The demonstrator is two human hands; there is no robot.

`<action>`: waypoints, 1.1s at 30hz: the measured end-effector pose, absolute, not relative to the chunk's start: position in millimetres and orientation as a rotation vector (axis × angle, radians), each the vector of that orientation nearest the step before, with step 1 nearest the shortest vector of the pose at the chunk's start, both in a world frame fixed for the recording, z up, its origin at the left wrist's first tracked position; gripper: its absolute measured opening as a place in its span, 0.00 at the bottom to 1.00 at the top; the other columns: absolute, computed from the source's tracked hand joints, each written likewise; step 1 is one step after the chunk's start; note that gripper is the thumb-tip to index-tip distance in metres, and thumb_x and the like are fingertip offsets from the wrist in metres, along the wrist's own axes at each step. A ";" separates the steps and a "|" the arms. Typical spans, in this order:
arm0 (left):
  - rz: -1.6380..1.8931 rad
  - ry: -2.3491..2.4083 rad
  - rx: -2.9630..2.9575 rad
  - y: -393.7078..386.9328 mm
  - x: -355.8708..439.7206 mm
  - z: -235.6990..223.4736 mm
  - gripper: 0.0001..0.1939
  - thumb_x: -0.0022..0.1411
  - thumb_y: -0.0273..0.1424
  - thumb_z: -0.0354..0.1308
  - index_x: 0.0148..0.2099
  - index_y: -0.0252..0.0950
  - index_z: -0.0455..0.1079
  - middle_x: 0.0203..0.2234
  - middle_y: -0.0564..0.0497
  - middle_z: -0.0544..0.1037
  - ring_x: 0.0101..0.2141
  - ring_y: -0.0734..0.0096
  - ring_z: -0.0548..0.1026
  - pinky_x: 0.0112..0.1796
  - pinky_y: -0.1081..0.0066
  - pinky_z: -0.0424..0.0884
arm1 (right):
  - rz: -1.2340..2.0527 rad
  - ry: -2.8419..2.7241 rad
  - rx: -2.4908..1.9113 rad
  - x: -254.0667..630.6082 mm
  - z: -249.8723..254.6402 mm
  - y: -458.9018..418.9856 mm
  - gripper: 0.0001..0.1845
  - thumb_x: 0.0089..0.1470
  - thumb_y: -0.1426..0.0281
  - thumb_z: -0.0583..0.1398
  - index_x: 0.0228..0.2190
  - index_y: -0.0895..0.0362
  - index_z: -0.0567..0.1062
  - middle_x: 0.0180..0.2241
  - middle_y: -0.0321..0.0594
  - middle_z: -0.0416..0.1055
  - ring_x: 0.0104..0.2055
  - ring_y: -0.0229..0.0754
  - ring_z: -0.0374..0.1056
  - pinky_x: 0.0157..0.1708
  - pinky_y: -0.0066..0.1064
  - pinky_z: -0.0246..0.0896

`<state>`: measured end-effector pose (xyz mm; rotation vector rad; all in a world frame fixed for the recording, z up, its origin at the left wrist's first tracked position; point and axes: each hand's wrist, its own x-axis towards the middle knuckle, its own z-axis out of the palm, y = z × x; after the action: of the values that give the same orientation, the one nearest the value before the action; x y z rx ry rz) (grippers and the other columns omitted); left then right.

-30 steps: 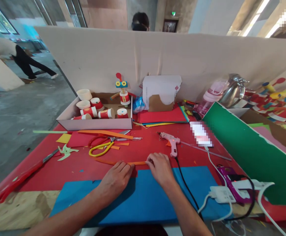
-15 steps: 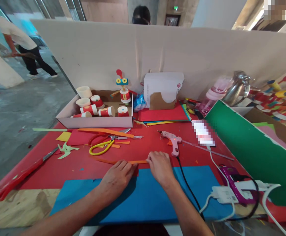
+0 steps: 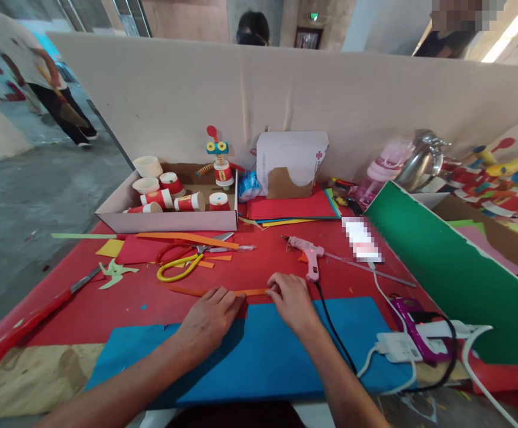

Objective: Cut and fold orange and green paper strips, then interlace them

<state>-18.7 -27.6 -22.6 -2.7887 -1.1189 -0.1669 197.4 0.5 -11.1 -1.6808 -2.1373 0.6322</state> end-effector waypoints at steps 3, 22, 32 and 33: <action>-0.242 -1.078 -2.756 -28.2 -19.2 -23.7 0.17 0.68 0.21 0.42 0.55 0.28 0.65 0.36 0.45 0.73 0.37 0.64 0.70 0.43 0.63 0.69 | 0.553 -2.159 -1.595 204.4 -10.6 -8.4 0.07 0.58 0.73 0.55 0.29 0.54 0.71 0.31 0.40 0.74 0.36 0.44 0.67 0.38 0.35 0.59; -0.196 -1.096 -2.758 -28.8 -18.3 -21.2 0.19 0.67 0.21 0.43 0.58 0.29 0.62 0.34 0.46 0.72 0.36 0.65 0.70 0.41 0.65 0.68 | 0.190 -2.205 -1.816 209.3 -18.7 -7.8 0.15 0.64 0.65 0.52 0.27 0.55 0.69 0.27 0.39 0.71 0.30 0.41 0.65 0.33 0.34 0.52; -0.172 -1.159 -2.802 -27.7 -16.2 -17.8 0.15 0.67 0.22 0.44 0.54 0.30 0.65 0.35 0.46 0.71 0.37 0.64 0.68 0.41 0.64 0.67 | -0.038 -2.223 -1.994 196.4 -14.5 -10.7 0.13 0.63 0.67 0.52 0.28 0.54 0.70 0.28 0.41 0.72 0.34 0.45 0.67 0.33 0.36 0.51; -0.175 -1.158 -2.803 -27.4 -16.3 -17.6 0.16 0.67 0.22 0.43 0.53 0.30 0.65 0.35 0.46 0.71 0.37 0.64 0.68 0.41 0.64 0.67 | -0.051 -2.221 -2.017 196.4 -12.7 -10.8 0.13 0.63 0.67 0.51 0.28 0.54 0.70 0.28 0.41 0.72 0.34 0.45 0.67 0.33 0.36 0.51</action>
<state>-16.3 -27.4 -17.6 -2.8033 -1.1578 -0.1754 196.4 -10.8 -12.7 -2.0173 -2.2207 -0.0508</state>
